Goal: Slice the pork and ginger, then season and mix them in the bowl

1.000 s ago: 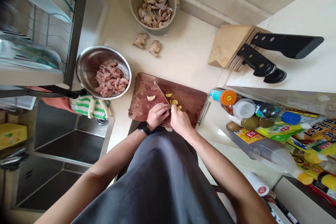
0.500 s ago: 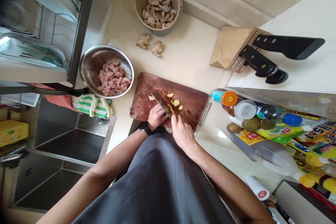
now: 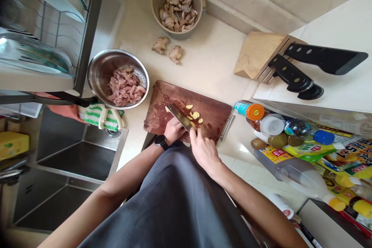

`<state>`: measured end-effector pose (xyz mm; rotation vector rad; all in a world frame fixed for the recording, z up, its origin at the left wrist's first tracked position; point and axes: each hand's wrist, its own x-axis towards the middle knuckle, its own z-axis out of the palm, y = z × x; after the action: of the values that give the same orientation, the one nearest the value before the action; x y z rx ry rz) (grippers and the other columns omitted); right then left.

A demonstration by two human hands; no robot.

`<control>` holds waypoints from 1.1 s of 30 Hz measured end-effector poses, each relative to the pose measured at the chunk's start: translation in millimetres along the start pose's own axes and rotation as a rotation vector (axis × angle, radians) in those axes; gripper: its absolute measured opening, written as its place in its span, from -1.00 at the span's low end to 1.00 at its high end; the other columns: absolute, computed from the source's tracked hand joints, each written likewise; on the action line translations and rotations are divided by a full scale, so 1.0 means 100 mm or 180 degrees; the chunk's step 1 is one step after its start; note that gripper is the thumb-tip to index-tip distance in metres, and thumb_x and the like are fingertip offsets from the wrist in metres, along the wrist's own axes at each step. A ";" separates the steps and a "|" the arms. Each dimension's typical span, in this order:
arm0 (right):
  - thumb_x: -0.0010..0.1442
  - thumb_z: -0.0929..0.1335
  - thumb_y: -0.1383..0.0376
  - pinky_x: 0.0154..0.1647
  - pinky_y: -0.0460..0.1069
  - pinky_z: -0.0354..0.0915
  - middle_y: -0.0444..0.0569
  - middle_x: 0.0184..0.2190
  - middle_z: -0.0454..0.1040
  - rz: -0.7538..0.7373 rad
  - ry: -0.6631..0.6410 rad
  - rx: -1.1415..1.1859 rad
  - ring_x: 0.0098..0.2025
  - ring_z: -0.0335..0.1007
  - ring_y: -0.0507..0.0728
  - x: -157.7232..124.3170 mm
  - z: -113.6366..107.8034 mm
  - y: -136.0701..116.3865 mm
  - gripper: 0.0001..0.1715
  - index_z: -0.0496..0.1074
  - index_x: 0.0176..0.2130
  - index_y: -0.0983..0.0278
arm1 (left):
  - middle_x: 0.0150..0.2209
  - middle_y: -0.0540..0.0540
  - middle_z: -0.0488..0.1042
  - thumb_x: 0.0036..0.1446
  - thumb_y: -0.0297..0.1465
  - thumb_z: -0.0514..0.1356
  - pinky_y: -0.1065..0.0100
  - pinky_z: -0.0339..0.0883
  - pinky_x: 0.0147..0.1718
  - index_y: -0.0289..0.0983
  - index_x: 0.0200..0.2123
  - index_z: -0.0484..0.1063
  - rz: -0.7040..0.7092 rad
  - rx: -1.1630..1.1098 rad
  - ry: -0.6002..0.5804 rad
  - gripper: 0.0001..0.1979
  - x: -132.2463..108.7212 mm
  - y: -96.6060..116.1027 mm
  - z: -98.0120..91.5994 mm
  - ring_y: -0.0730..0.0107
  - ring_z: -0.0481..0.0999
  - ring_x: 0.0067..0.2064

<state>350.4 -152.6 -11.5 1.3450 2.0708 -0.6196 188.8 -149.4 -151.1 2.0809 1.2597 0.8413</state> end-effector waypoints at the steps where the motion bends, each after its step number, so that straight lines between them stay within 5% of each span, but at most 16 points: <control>1: 0.38 0.01 0.44 -0.45 -0.05 0.41 0.20 -0.01 0.41 -0.0012 -0.0002 -0.0015 -0.33 0.56 0.13 0.00 -0.02 0.01 -0.47 0.10 0.27 0.36 | -0.37 -0.11 0.50 0.30 -0.31 0.16 0.31 0.38 -0.29 -0.26 -0.35 0.47 -0.0004 0.0011 -0.0012 -0.80 0.00 0.00 0.00 0.34 0.47 -0.30; 15: 0.38 0.02 0.45 -0.46 -0.07 0.35 0.17 -0.01 0.40 -0.0151 -0.0095 -0.0228 -0.36 0.55 0.10 0.07 -0.14 0.10 -0.54 0.14 0.20 0.32 | -0.41 -0.09 0.51 0.31 -0.33 0.15 0.32 0.35 -0.36 -0.27 -0.37 0.47 0.0030 0.0224 0.0012 -0.79 0.01 0.02 -0.01 0.37 0.46 -0.37; 24: 0.40 0.03 0.40 -0.32 -0.04 0.38 0.22 0.03 0.42 -0.0359 0.0032 0.0259 -0.25 0.54 0.14 0.39 0.09 0.20 -0.55 0.22 0.17 0.32 | -0.37 -0.11 0.49 0.30 -0.36 0.15 0.31 0.38 -0.29 -0.26 -0.36 0.45 -0.0051 0.0176 -0.0069 -0.82 0.01 0.01 0.00 0.35 0.48 -0.30; 29: 0.40 0.04 0.41 -0.27 -0.03 0.41 0.22 0.06 0.41 -0.0091 0.0373 0.0563 -0.16 0.53 0.16 0.23 0.26 0.24 -0.49 0.18 0.26 0.36 | -0.20 -0.15 0.52 0.31 -0.41 0.12 0.26 0.42 -0.16 -0.24 -0.22 0.47 -0.0183 0.0126 -0.0036 -0.87 0.02 0.05 -0.01 0.32 0.48 -0.16; 33: 0.38 0.05 0.43 -0.34 -0.03 0.42 0.23 0.06 0.39 -0.0128 0.0239 0.0383 -0.25 0.54 0.14 0.07 0.24 0.17 -0.44 0.12 0.31 0.34 | -0.29 -0.13 0.50 0.32 -0.36 0.12 0.28 0.42 -0.22 -0.24 -0.25 0.48 -0.0267 0.0075 0.0051 -0.85 -0.01 0.04 -0.01 0.32 0.48 -0.22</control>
<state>369.0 -157.1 -34.7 1.4164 2.1550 -0.7315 190.1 -151.8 -147.9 2.0282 1.3615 0.8107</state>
